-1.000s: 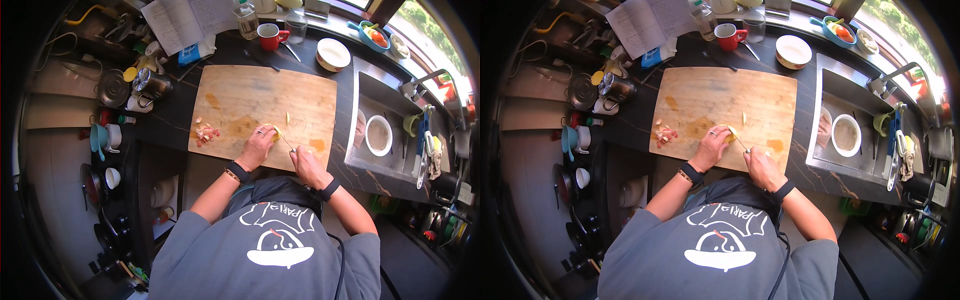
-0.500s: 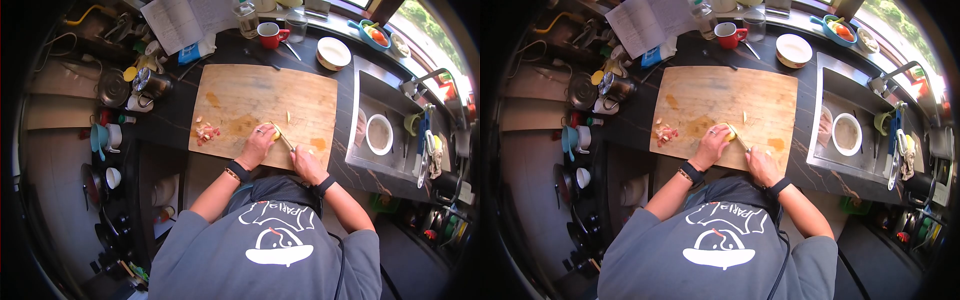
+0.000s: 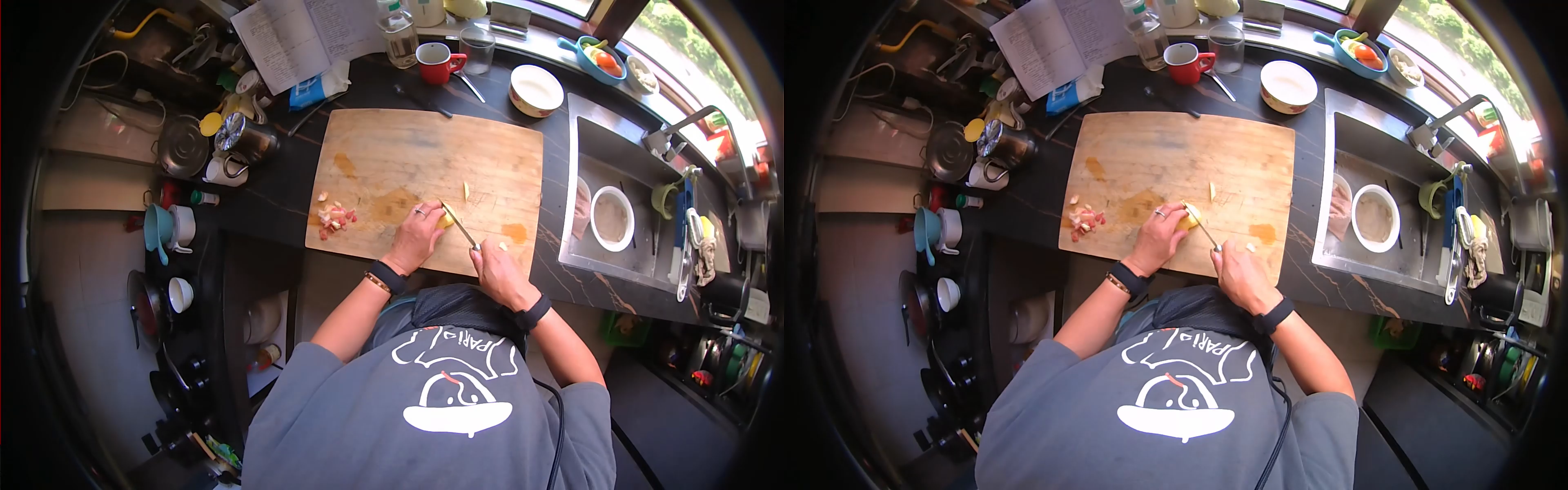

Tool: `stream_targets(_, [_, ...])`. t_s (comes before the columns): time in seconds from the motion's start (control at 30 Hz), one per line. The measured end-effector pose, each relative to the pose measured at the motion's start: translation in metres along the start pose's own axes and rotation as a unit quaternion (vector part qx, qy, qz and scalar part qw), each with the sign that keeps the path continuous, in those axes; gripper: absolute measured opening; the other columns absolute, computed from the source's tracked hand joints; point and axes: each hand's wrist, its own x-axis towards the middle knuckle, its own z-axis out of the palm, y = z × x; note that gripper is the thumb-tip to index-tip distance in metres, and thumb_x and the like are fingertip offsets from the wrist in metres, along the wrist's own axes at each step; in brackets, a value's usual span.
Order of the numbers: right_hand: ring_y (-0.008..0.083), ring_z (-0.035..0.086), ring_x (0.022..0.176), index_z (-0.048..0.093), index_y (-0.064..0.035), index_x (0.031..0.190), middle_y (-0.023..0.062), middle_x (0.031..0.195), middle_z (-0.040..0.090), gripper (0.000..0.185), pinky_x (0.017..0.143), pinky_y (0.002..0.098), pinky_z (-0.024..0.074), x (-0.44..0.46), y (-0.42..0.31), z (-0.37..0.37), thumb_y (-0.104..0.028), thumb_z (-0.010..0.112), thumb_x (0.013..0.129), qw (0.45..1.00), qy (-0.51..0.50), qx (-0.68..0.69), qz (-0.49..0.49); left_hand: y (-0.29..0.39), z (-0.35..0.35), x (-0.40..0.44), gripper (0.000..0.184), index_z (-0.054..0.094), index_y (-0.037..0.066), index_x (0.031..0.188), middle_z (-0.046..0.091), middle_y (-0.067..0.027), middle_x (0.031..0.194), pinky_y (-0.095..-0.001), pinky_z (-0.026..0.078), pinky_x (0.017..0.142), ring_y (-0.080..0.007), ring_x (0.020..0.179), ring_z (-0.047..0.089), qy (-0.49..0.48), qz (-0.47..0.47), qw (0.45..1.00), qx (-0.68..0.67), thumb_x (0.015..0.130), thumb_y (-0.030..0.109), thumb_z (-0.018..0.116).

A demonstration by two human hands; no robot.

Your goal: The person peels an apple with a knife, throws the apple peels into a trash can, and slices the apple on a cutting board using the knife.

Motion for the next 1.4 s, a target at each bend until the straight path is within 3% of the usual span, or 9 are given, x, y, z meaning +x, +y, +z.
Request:
stream_targets(0.4, [0.0475, 0.060, 0.068, 0.044, 0.0026, 0.094, 0.0293, 0.071, 0.060, 0.031, 0.061, 0.0526, 0.0473, 0.009, -0.008, 0.003, -0.028, 0.043, 0.098, 0.994, -0.088, 0.008, 0.067, 0.000, -0.003, 0.001, 0.041, 0.055, 0.002, 0.109, 0.057, -0.0133, 0.114, -0.0380, 0.046, 0.091, -0.0328, 0.107, 0.055, -0.009, 0.000, 1.000, -0.009, 0.071, 0.002, 0.070])
stream_targets(1.03, [0.0445, 0.060, 0.066, 0.043, 0.0049, 0.090, 0.0276, 0.067, 0.059, 0.028, 0.059, 0.0492, 0.0481, -0.019, 0.031, 0.010, -0.022, 0.046, 0.096, 0.996, -0.083, -0.017, -0.013, -0.003, -0.002, 0.000, 0.035, 0.056, 0.002, 0.107, 0.057, -0.0142, 0.113, -0.0390, 0.045, 0.092, -0.0336, 0.106, 0.054, -0.006, 0.022, 1.000, -0.010, 0.074, 0.005, 0.069])
stream_targets(1.13, [0.0460, 0.060, 0.071, 0.043, 0.0044, 0.092, 0.0283, 0.072, 0.060, 0.030, 0.065, 0.0507, 0.0486, -0.032, 0.024, -0.018, -0.025, 0.045, 0.097, 0.985, -0.159, -0.022, 0.069, -0.010, -0.001, -0.004, 0.036, 0.056, 0.002, 0.106, 0.057, -0.0144, 0.111, -0.0391, 0.045, 0.093, -0.0338, 0.105, 0.054, 0.006, 0.030, 0.999, -0.021, 0.073, 0.005, 0.069])
stream_targets(1.23, [0.0468, 0.060, 0.073, 0.043, 0.0038, 0.093, 0.0291, 0.076, 0.060, 0.030, 0.066, 0.0513, 0.0485, -0.032, 0.002, -0.045, -0.026, 0.044, 0.098, 0.990, -0.122, -0.005, 0.075, -0.016, -0.004, -0.004, 0.036, 0.056, 0.002, 0.106, 0.056, -0.0143, 0.110, -0.0391, 0.044, 0.094, -0.0337, 0.106, 0.053, 0.007, 0.040, 0.998, -0.038, 0.073, 0.005, 0.069])
stream_targets(1.27, [0.0470, 0.060, 0.074, 0.044, 0.0034, 0.093, 0.0299, 0.078, 0.060, 0.031, 0.066, 0.0508, 0.0485, -0.029, -0.002, -0.042, -0.027, 0.043, 0.098, 0.996, -0.075, 0.010, 0.045, -0.016, -0.004, -0.005, 0.036, 0.056, 0.001, 0.106, 0.057, -0.0143, 0.110, -0.0390, 0.044, 0.094, -0.0336, 0.106, 0.053, 0.002, 0.051, 0.998, -0.038, 0.073, 0.005, 0.069])
stream_targets(1.4, [0.0464, 0.060, 0.071, 0.045, 0.0038, 0.090, 0.0293, 0.072, 0.060, 0.032, 0.062, 0.0506, 0.0481, -0.001, -0.005, -0.017, -0.028, 0.045, 0.097, 0.998, -0.052, -0.006, 0.029, -0.010, -0.008, -0.004, 0.033, 0.058, 0.000, 0.106, 0.058, -0.0153, 0.110, -0.0389, 0.045, 0.091, -0.0335, 0.103, 0.055, -0.003, 0.051, 0.999, -0.016, 0.075, 0.006, 0.069])
